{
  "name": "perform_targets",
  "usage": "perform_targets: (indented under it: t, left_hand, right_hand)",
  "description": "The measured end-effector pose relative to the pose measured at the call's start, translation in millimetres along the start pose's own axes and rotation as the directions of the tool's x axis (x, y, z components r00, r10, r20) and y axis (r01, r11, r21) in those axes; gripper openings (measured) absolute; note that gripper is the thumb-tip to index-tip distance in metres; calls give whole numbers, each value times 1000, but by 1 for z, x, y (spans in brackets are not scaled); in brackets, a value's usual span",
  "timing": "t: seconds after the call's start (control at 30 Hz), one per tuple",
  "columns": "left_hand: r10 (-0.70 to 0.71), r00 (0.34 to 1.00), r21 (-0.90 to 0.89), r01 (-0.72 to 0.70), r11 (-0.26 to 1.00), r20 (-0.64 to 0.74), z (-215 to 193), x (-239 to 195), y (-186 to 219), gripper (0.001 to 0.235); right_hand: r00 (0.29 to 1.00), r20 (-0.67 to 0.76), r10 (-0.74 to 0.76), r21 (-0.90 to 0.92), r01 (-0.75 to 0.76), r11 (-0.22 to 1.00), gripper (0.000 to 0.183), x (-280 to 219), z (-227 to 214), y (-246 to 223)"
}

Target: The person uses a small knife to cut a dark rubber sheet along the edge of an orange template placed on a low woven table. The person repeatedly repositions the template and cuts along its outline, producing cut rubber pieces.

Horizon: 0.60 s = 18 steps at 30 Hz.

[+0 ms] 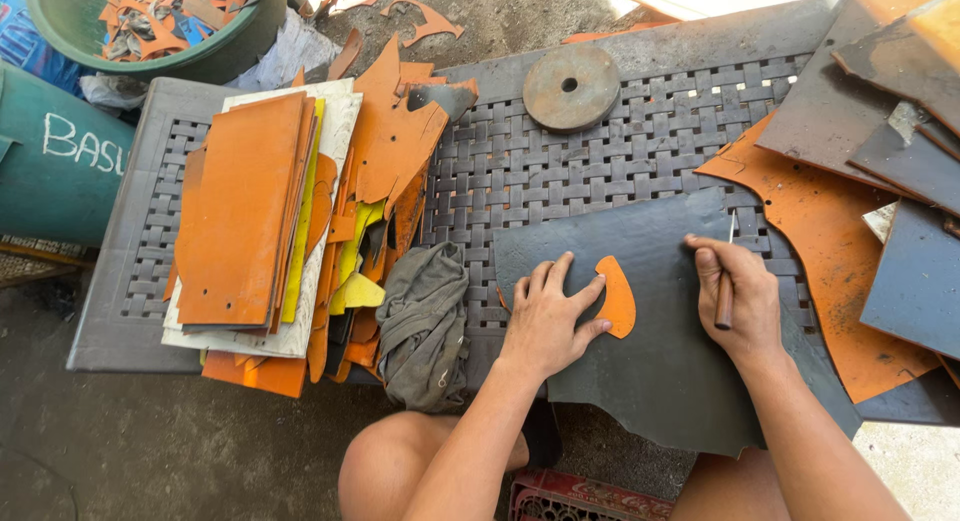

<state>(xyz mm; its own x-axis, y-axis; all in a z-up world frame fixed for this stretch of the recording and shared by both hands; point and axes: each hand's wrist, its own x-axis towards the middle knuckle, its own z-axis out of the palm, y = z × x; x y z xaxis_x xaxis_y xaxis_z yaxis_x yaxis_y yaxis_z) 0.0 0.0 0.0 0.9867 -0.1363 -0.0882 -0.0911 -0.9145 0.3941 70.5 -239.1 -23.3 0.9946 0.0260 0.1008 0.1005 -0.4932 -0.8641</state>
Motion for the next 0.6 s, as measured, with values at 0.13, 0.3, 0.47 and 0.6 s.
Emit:
perform_targets:
  t: [0.13,0.3,0.47,0.6]
  left_hand:
    - [64,994,44,-60,997,-92,-10,23,6,60]
    - [52,987,45,-45,998,-151,-9,61,14,63]
    - [66,980,45,-59,997,-188,1,65,14,61]
    - [68,980,56,-59,997,-184,2,67,12,58]
  right_hand:
    - [932,166,-321,-171,348,922,30,2,-9,-6]
    - [857,306,-414,-390,509,767,54,12,-3,-23]
    - [881,269,-390,-440,472,764,46,13,0,-28]
    - [887,258,-383,-435,461,773,44,14,2,-28]
